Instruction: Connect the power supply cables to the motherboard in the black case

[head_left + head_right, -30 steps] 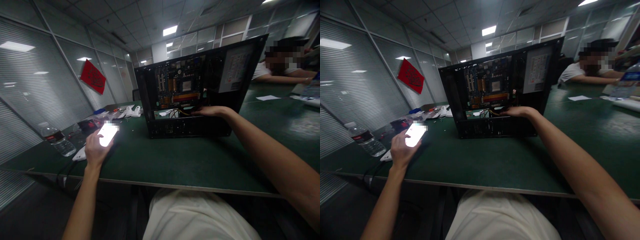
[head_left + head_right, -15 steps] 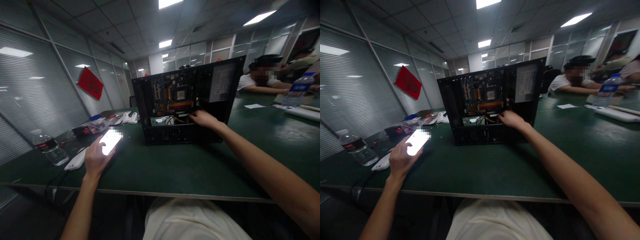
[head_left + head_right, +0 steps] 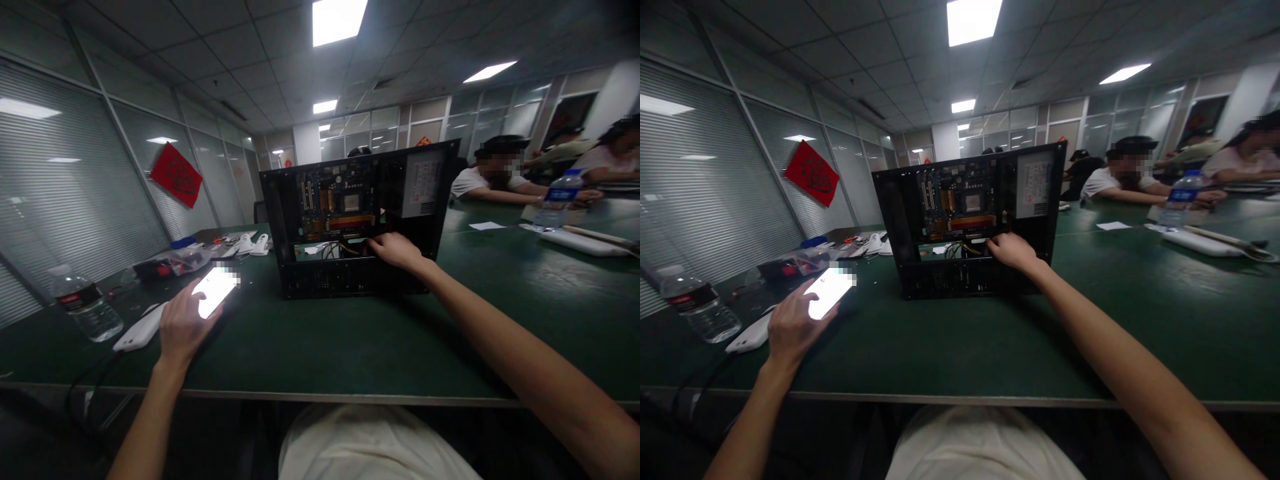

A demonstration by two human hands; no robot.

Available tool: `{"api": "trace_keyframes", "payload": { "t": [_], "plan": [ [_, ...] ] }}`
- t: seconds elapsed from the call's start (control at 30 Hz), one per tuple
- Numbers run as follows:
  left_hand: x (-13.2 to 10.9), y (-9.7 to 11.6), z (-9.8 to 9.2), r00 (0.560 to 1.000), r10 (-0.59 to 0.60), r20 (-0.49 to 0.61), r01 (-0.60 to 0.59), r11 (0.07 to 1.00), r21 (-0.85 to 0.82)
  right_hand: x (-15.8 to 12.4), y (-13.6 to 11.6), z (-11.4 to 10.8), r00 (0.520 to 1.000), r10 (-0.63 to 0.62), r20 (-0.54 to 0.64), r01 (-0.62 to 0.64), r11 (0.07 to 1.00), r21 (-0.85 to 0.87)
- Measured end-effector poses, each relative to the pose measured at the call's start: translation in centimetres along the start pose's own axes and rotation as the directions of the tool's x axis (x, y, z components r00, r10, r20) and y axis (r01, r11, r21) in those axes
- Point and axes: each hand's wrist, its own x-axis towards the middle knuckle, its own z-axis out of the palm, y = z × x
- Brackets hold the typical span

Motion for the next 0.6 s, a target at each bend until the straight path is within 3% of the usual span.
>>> {"api": "trace_keyframes", "payload": {
  "t": [0.33,0.6],
  "plan": [
    [-0.14,0.04,-0.12,0.998,0.06,-0.018,-0.059,0.997,0.05,0.15,0.07,-0.3,1.0,0.0,0.025,-0.001,0.999,0.054],
    [-0.49,-0.13,0.0,1.0,0.021,0.021,-0.022,1.0,0.016,0.76,0.68,0.26,0.999,0.028,0.037,-0.032,0.992,0.122]
  ]
}}
